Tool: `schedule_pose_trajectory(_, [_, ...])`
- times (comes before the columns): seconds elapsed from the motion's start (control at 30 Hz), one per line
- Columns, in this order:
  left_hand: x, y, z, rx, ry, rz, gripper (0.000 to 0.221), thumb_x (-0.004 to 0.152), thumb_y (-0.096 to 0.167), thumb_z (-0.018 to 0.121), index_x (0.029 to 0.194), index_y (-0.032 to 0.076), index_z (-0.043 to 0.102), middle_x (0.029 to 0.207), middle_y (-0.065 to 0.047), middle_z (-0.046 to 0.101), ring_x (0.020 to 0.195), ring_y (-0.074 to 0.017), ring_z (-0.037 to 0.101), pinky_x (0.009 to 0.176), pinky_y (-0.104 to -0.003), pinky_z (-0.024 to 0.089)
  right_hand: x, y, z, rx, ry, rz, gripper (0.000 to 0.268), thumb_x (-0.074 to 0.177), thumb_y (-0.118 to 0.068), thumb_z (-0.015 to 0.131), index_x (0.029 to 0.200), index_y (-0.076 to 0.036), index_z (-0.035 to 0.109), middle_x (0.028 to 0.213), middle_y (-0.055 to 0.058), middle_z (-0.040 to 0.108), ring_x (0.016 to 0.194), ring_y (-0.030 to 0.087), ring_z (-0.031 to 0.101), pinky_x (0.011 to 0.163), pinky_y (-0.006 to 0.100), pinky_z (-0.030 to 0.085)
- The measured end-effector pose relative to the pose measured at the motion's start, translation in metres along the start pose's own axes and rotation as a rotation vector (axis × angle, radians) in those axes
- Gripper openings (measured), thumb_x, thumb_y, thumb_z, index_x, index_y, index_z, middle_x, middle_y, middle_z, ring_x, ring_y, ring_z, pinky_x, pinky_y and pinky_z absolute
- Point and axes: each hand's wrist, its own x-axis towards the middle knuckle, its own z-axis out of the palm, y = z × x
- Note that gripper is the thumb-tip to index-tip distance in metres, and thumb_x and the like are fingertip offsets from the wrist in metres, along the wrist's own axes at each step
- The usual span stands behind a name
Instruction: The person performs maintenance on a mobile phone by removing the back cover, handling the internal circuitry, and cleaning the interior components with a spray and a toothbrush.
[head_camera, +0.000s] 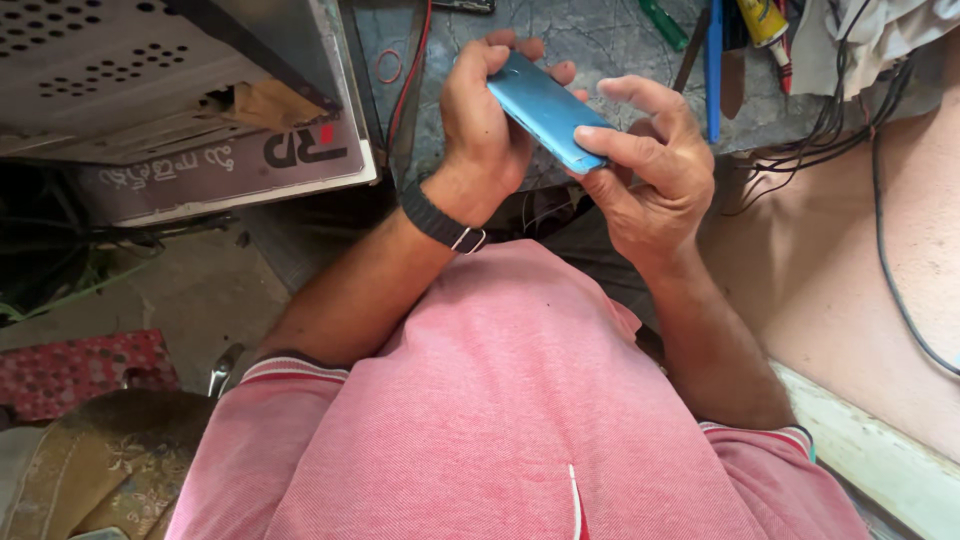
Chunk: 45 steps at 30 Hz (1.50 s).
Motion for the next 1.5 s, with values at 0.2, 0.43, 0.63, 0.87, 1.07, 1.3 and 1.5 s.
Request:
schedule_pose_trajectory(0.2, [-0.001, -0.001, 0.003, -0.022, -0.032, -0.003, 0.037, 0.087, 0.021, 0.051, 0.119, 0.002, 0.048, 0.109, -0.02, 0.059, 0.092, -0.0421, 0.067, 0.075, -0.062, 0.061, 0.009, -0.011, 0.0, -0.011, -0.024, -0.008, 0.027, 0.094, -0.007, 0.09, 0.117, -0.007, 0.076, 0.138, 0.014, 0.064, 0.07, 0.007, 0.053, 0.06, 0.019, 0.045])
schedule_pose_trajectory(0.43, [-0.011, 0.0, -0.008, 0.237, -0.226, -0.002, 0.037, 0.093, 0.025, 0.074, 0.117, 0.001, 0.06, 0.102, -0.01, 0.066, 0.093, -0.0254, 0.069, 0.082, -0.047, 0.061, 0.014, -0.019, -0.01, -0.366, 0.013, -0.171, 0.033, 0.082, 0.004, 0.089, 0.112, -0.006, 0.078, 0.136, 0.018, 0.06, 0.117, 0.027, 0.068, 0.092, 0.036, 0.06])
schedule_pose_trajectory(0.63, [-0.016, 0.015, -0.019, 0.132, -0.48, -0.015, 0.031, 0.098, 0.008, 0.076, 0.125, 0.0, 0.063, 0.117, -0.012, 0.071, 0.108, -0.0231, 0.071, 0.098, -0.042, 0.059, 0.02, -0.044, -0.008, 0.511, 0.091, 0.302, 0.048, 0.087, -0.004, 0.083, 0.129, -0.017, 0.064, 0.141, 0.005, 0.054, 0.128, 0.011, 0.063, 0.106, 0.023, 0.057])
schedule_pose_trajectory(0.87, [-0.008, 0.009, -0.024, -0.002, -0.658, -0.095, 0.027, 0.097, 0.0, 0.078, 0.121, 0.002, 0.065, 0.111, -0.011, 0.074, 0.105, -0.024, 0.072, 0.097, -0.04, 0.058, 0.007, -0.038, -0.013, -0.155, 0.083, 0.178, 0.014, 0.096, -0.001, 0.083, 0.107, -0.002, 0.074, 0.089, 0.008, 0.07, 0.077, 0.017, 0.065, 0.068, 0.027, 0.049])
schedule_pose_trajectory(1.07, [-0.006, 0.002, -0.024, -0.118, -0.766, -0.142, 0.023, 0.096, 0.0, 0.077, 0.113, 0.007, 0.063, 0.105, -0.007, 0.072, 0.112, -0.0234, 0.071, 0.112, -0.049, 0.052, 0.004, -0.036, -0.015, -0.272, 0.092, 0.01, 0.015, 0.096, -0.002, 0.084, 0.106, -0.004, 0.073, 0.089, 0.01, 0.066, 0.076, 0.023, 0.062, 0.07, 0.032, 0.047])
schedule_pose_trajectory(1.3, [-0.004, 0.002, -0.028, -0.086, -0.695, -0.137, 0.026, 0.092, 0.002, 0.078, 0.116, 0.006, 0.067, 0.109, -0.01, 0.073, 0.11, -0.026, 0.072, 0.112, -0.052, 0.053, 0.008, -0.035, -0.018, -0.335, 0.022, -0.119, 0.021, 0.094, -0.005, 0.085, 0.109, -0.001, 0.071, 0.093, 0.009, 0.069, 0.084, 0.026, 0.064, 0.076, 0.036, 0.047])
schedule_pose_trajectory(1.5, [0.002, 0.006, -0.033, -0.02, -0.747, -0.024, 0.022, 0.098, -0.008, 0.078, 0.116, 0.002, 0.07, 0.108, -0.011, 0.074, 0.098, -0.02, 0.07, 0.09, -0.035, 0.054, 0.017, -0.036, -0.019, -0.222, 0.012, 0.051, 0.013, 0.097, -0.006, 0.081, 0.105, -0.005, 0.071, 0.09, 0.01, 0.067, 0.077, 0.024, 0.065, 0.072, 0.032, 0.049])
